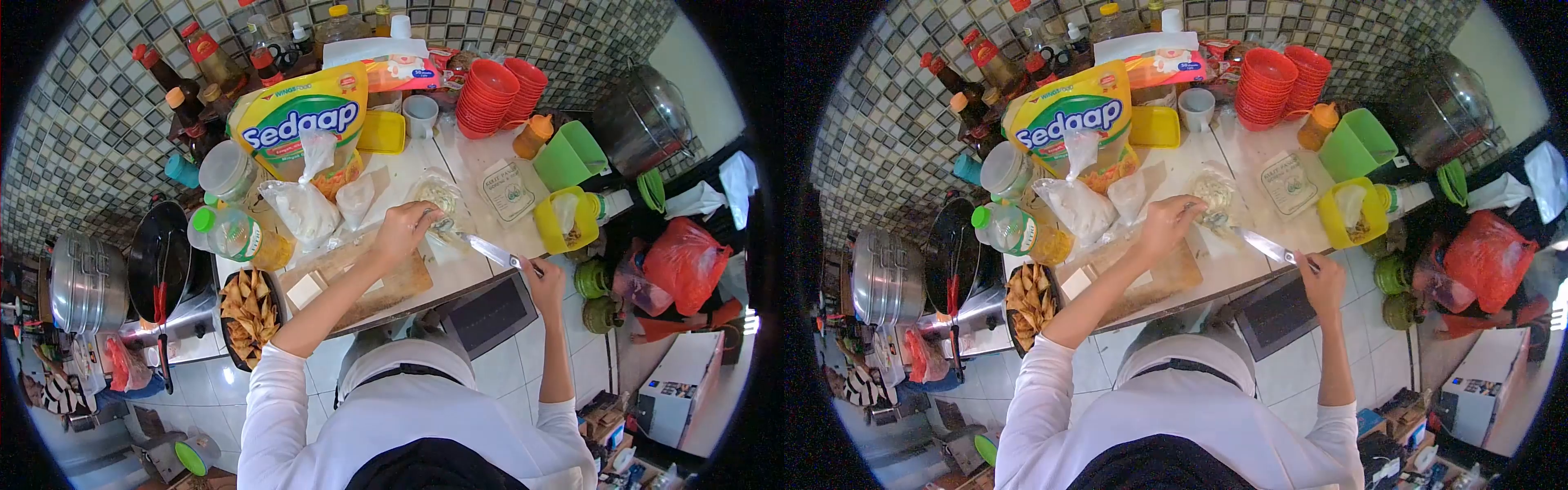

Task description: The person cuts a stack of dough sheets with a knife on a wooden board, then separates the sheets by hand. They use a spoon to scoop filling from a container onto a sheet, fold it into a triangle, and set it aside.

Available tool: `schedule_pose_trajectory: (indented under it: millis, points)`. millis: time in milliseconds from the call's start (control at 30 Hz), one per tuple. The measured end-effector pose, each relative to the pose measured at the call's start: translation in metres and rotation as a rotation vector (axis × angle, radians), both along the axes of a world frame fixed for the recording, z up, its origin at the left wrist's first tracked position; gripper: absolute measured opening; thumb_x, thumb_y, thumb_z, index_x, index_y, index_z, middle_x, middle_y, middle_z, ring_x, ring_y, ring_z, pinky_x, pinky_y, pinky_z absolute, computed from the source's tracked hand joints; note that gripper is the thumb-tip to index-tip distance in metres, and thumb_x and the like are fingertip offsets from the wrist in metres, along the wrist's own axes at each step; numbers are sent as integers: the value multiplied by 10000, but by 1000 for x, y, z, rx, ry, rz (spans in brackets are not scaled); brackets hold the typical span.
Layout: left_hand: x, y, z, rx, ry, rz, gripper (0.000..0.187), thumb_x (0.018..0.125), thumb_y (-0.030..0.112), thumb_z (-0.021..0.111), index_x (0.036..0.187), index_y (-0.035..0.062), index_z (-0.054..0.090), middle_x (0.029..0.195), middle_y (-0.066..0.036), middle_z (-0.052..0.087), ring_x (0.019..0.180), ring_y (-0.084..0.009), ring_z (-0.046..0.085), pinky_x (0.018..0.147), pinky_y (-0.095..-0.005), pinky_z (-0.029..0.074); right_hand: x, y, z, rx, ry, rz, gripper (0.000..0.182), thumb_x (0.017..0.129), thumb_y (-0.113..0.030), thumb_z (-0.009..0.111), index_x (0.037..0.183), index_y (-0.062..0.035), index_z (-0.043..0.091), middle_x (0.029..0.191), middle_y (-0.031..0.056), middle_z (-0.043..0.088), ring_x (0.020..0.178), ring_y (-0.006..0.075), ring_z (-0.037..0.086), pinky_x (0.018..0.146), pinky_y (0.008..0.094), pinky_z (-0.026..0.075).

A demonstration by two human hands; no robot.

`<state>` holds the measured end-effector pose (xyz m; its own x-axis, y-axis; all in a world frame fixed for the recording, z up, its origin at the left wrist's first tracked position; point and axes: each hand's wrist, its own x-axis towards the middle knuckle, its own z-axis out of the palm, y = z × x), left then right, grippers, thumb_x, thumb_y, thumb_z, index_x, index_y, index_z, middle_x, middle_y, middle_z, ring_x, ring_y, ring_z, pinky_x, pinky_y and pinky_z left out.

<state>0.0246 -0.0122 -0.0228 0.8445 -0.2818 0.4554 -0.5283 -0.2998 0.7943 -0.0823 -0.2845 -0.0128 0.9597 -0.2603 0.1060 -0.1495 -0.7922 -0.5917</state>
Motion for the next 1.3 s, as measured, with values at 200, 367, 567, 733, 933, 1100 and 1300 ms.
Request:
schedule_pose_trajectory:
  millis: [200,367,567,733,933,1100,1300]
  points:
    - [1,1,-5,69,-51,11,133,839,99,596,903,-4,649,804,-171,650,631,-259,626,575,-314,492,-13,-19,3,63,139,0,387,841,-354,599,744,16,658,581,186,549,514,284,549,505,356,384]
    - [3,5,-16,78,-158,-16,102,836,63,573,882,-6,634,838,-163,651,693,-289,633,609,-328,502,-24,-36,17,15,311,-67,412,852,-381,577,720,-2,674,551,175,537,496,243,528,492,363,368]
    - [4,8,-14,67,-106,19,96,835,66,579,879,-2,631,835,-158,649,699,-294,632,613,-327,502,-32,-45,29,-155,115,-66,353,830,-344,620,753,-3,670,569,142,558,477,221,510,458,344,344]
    - [3,8,-11,80,-86,22,104,841,75,579,885,-4,632,844,-157,650,704,-297,632,616,-325,503,-28,-20,15,-29,-140,67,187,814,-249,647,917,-96,678,714,72,623,571,229,534,558,343,347]
    - [3,8,-10,100,-104,22,108,839,66,579,881,-21,628,857,-164,650,726,-305,636,632,-334,509,-40,-12,7,-543,-241,360,270,770,-257,660,1040,-258,665,723,-12,524,637,156,494,622,343,280]
    - [3,9,-11,104,-100,25,107,835,59,581,868,-36,619,849,-175,647,724,-311,635,634,-338,508,-52,-22,-3,-529,-256,350,294,750,-243,674,1042,-281,668,696,-25,507,621,149,481,611,336,260]
    - [3,10,-7,79,-52,-10,81,817,12,550,876,-18,597,851,-178,639,748,-349,621,660,-378,504,-62,-34,11,-516,-243,357,297,713,-202,692,1007,-252,686,662,-24,501,604,151,473,618,340,242]
